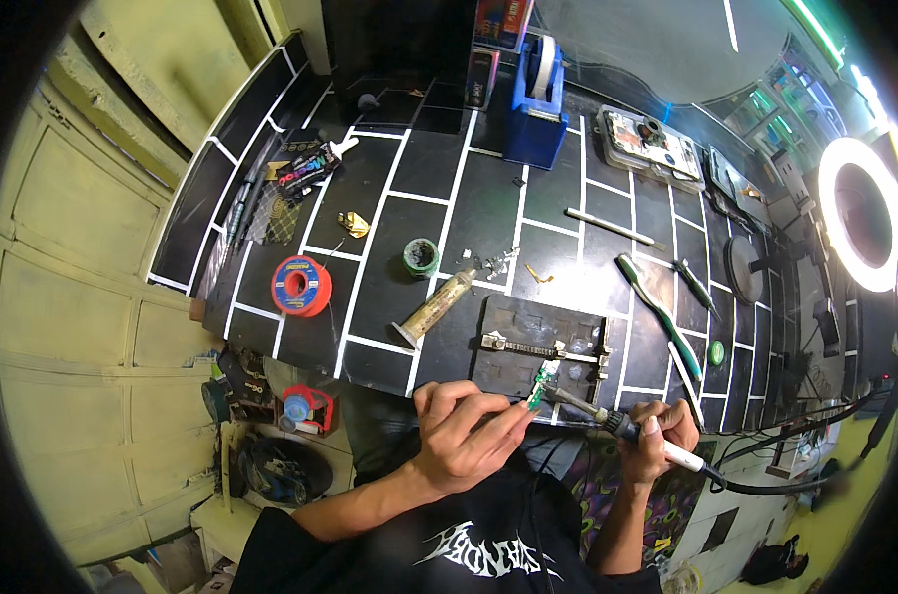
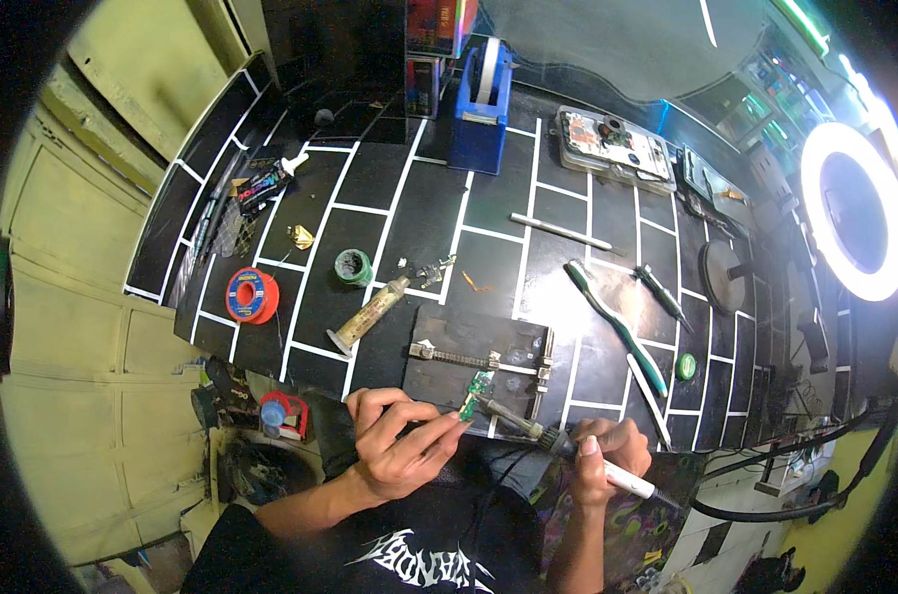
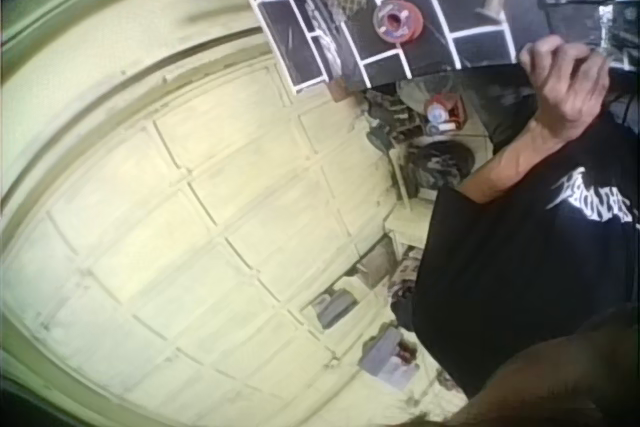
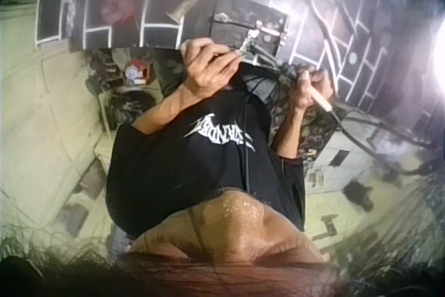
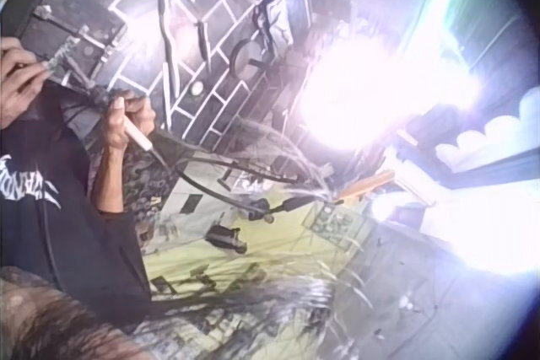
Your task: The person solders a small green circuit board using a soldering iron and solder wire, then cleans the board with a toothbrush. The person repeats the soldering and cleaning steps multiple times on the same board.
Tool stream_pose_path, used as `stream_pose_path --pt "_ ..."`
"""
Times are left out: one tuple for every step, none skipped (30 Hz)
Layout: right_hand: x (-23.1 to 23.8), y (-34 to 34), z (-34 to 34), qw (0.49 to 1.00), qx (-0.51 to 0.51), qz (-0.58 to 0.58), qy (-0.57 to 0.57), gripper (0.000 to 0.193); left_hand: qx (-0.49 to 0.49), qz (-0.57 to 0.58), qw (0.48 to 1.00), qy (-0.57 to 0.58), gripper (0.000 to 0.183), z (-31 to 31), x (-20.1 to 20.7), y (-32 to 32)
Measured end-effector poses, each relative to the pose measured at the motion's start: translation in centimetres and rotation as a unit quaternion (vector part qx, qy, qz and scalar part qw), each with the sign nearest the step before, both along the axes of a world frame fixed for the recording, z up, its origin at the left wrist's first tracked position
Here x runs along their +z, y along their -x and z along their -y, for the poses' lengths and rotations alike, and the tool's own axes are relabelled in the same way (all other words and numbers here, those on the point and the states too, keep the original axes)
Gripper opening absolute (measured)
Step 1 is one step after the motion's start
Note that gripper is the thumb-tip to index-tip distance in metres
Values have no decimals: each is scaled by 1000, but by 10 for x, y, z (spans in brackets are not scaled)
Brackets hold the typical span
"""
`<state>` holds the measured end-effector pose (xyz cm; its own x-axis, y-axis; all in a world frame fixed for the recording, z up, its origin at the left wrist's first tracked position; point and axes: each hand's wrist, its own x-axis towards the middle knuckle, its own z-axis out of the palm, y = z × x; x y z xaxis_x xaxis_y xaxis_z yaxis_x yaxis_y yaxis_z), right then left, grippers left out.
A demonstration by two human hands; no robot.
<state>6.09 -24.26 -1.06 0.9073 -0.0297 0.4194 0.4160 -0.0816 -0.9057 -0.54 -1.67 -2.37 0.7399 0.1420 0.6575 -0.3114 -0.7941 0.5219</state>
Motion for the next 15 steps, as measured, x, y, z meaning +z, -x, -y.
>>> stream_pose_path --pt "0 0 0 1000 -3 8 9 36 0 -2 1000 -2 26 0 0 0" --pt "1 0 2 1000 2 -1 7 35 0 -1 1000 -1 26 0 0 0" --pt "1 1 3 1000 9 -9 4 35 0 -1 1000 -2 26 0 1 0" --pt "1 1 4 1000 16 -18 1 35 1 0 1000 -3 26 0 1 0" --pt "0 2 3 1000 21 -21 -9 35 0 -1 1000 -4 26 0 1 0" --pt "0 2 2 999 27 -25 -19 34 -1 -2 1000 -5 26 0 1 0" --pt "0 2 1 999 33 -28 -28 34 -1 -3 1000 -6 26 0 1 0" --pt "0 2 1 999 28 -27 -25 34 -3 -3 1000 -8 26 -1 2 0" --pt "1 2 2 999 25 -27 -22 34 -4 -3 1000 -10 26 -1 2 0" --pt "2 2 3 999 21 -27 -18 34 -4 -4 1000 -11 26 -1 2 0" --pt "2 2 3 999 22 -25 -16 34 -4 -5 1000 -12 26 -1 3 -1" --pt "2 2 3 999 24 -24 -14 34 -4 -6 1000 -13 26 -1 4 0" --pt "1 3 3 999 25 -23 -12 34 -3 -7 1000 -14 26 -1 4 0" --pt "1 3 3 999 28 -24 -17 34 -3 -6 1000 -14 26 -1 4 0" --pt "1 2 3 999 31 -25 -23 34 -2 -4 1000 -14 26 -1 4 0"
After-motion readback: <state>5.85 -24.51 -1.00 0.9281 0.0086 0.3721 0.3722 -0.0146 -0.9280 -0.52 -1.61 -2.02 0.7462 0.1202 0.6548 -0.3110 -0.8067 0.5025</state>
